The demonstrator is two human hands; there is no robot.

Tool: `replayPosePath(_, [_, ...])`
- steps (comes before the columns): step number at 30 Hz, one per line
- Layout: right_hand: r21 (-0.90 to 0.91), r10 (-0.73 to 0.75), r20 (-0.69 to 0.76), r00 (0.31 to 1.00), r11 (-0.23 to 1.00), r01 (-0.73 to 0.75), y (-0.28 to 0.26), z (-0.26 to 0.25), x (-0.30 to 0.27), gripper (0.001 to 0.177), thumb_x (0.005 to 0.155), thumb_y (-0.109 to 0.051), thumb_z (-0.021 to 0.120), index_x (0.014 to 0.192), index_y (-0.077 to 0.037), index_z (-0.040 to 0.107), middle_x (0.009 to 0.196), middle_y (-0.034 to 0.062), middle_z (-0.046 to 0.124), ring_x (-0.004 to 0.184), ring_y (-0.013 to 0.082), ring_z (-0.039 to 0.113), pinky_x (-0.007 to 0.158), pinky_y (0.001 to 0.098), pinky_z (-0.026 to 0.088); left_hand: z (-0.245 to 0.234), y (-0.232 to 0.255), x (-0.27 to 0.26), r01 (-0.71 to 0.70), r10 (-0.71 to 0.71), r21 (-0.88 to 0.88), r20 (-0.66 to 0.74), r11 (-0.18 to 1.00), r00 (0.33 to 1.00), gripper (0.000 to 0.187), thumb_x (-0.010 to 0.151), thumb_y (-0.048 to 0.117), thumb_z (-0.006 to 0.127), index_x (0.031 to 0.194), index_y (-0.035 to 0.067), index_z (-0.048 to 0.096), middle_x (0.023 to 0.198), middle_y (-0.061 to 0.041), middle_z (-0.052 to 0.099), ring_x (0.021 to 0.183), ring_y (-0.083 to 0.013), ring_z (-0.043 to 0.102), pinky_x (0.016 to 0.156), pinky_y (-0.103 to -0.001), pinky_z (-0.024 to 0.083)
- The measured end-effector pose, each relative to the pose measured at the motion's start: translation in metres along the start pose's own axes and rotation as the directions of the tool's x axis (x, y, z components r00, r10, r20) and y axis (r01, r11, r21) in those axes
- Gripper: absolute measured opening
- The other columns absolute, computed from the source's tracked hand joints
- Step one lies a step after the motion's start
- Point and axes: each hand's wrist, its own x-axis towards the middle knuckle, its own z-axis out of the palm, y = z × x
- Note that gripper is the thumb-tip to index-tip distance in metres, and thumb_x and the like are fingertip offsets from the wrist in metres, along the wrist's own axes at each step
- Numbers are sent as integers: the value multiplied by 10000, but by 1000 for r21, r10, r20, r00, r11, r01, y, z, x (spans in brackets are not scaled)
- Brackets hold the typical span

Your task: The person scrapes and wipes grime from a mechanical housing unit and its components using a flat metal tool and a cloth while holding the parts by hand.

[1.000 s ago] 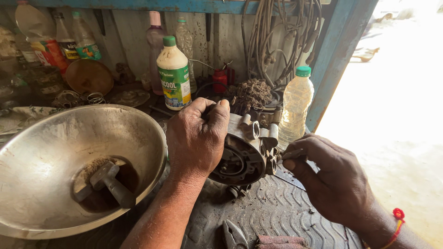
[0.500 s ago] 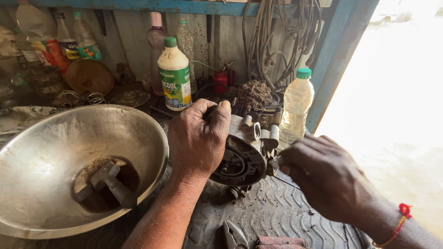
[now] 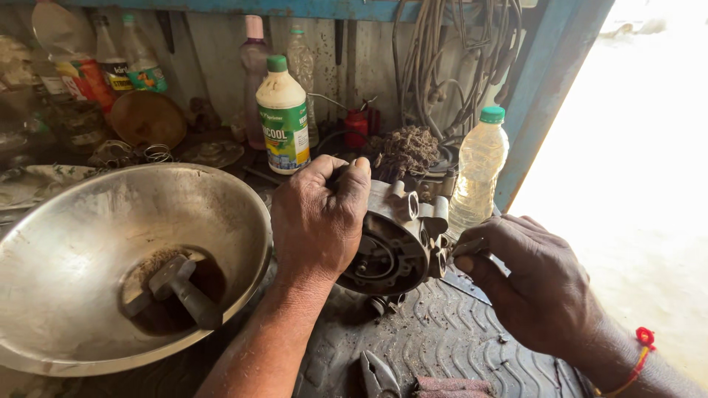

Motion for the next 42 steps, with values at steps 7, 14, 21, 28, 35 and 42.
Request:
replayPosePath(7, [-38,-97,29,995,994,98,-1,-5,6,81,866,-120,709,910,-81,653,779,58,669,751,268,673,719,399,501,2,2,1,32,-32,6,13,999,999,346,924,373,666,781,62,712,618,-124,668,566,-285,666,581,-397,510])
replayPosePath(14, [-59,-98,73,993,993,102,-5,-6,6,69,863,-125,707,880,-95,647,734,36,648,724,245,665,715,406,491,2,4,0,-10,10,-12,11,1000,1000,330,929,356,662,780,66,707,647,-117,685,596,-272,681,593,-392,516])
replayPosePath(21, [-117,-86,51,995,989,92,-10,-5,6,49,878,-128,695,874,-99,656,718,40,665,686,236,672,708,404,478,2,4,-1,32,-30,-36,36,999,999,304,914,332,682,781,60,701,621,-120,673,552,-271,668,571,-387,515])
replayPosePath(28, [71,294,58,954,952,-298,-21,-4,3,128,832,-116,725,954,-90,701,765,50,756,744,214,710,636,377,569,2,5,-4,-144,143,-59,-12,988,990,283,939,289,681,809,39,698,706,-112,687,633,-259,680,600,-381,510])
replayPosePath(35, [-5,487,-7,873,873,-487,-25,2,-3,166,867,-213,739,977,-92,711,733,88,753,696,236,731,638,379,560,-1,5,-7,-126,125,-75,-27,989,992,268,935,282,681,819,42,705,683,-109,688,614,-245,677,595,-371,513])
replayPosePath(42, [645,779,181,601,368,-670,-20,14,-10,246,922,-153,624,1040,21,752,774,68,711,648,141,518,611,331,486,1,10,-8,11,-9,-96,18,995,1000,288,931,288,673,797,35,702,585,-94,655,521,-206,627,533,-352,485])
